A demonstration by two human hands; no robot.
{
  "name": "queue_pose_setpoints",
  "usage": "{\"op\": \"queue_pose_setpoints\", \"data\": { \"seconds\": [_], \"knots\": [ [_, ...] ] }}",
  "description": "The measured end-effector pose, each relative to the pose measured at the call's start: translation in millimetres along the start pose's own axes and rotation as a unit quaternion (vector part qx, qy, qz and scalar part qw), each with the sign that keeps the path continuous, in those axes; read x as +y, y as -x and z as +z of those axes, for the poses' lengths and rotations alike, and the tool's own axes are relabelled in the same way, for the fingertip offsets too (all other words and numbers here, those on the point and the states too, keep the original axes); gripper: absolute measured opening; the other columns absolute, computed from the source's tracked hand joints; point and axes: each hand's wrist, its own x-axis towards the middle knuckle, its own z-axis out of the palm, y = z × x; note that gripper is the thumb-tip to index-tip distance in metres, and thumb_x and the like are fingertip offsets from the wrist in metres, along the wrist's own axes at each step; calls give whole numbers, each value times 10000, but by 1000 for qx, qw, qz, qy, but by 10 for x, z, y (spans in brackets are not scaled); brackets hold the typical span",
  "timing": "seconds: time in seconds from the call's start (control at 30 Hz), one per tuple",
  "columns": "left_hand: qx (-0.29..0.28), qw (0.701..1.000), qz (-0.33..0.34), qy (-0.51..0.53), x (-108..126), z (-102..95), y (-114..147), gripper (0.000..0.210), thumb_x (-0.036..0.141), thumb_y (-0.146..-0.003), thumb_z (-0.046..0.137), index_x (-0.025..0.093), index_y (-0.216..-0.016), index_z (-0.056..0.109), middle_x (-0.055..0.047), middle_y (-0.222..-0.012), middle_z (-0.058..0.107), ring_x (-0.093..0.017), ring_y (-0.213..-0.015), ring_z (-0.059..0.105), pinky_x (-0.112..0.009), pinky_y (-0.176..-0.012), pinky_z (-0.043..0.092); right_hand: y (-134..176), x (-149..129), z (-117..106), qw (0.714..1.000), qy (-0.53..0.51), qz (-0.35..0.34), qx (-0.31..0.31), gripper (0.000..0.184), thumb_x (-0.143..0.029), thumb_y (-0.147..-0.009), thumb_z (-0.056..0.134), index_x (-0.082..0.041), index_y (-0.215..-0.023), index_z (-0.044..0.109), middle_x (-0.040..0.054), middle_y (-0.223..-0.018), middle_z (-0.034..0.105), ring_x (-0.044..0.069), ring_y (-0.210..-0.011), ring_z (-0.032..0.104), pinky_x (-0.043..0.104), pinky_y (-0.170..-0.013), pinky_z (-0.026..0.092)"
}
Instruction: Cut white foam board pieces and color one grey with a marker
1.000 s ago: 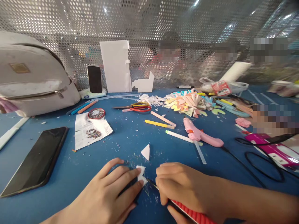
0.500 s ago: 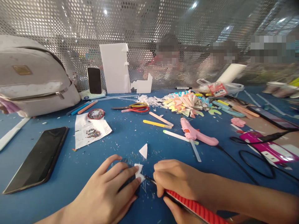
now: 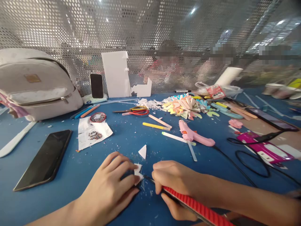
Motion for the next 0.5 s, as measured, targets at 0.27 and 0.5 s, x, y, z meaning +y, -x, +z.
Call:
{"op": "queue_pose_setpoints", "data": {
  "seconds": [0.27,0.5],
  "knots": [
    [-50,989,-122,62,13,-34,-125,210,193,-929,649,253,-1116,575,-11,-1123,671,-231,-1031,568,-393,-922,423,-21,-111,-112,998,-40,39,42,155,-184,-727,458,-199,-864,528,0,-689,565,148,-592,486,262,-594,421],
    [-57,987,-76,131,-66,-92,-151,219,101,-956,562,261,-1091,628,9,-1056,718,-180,-982,622,-365,-974,385,-3,-174,-414,987,-70,142,-28,189,-214,-837,487,-191,-1019,535,29,-875,632,156,-728,582,257,-666,451]
  ]
}}
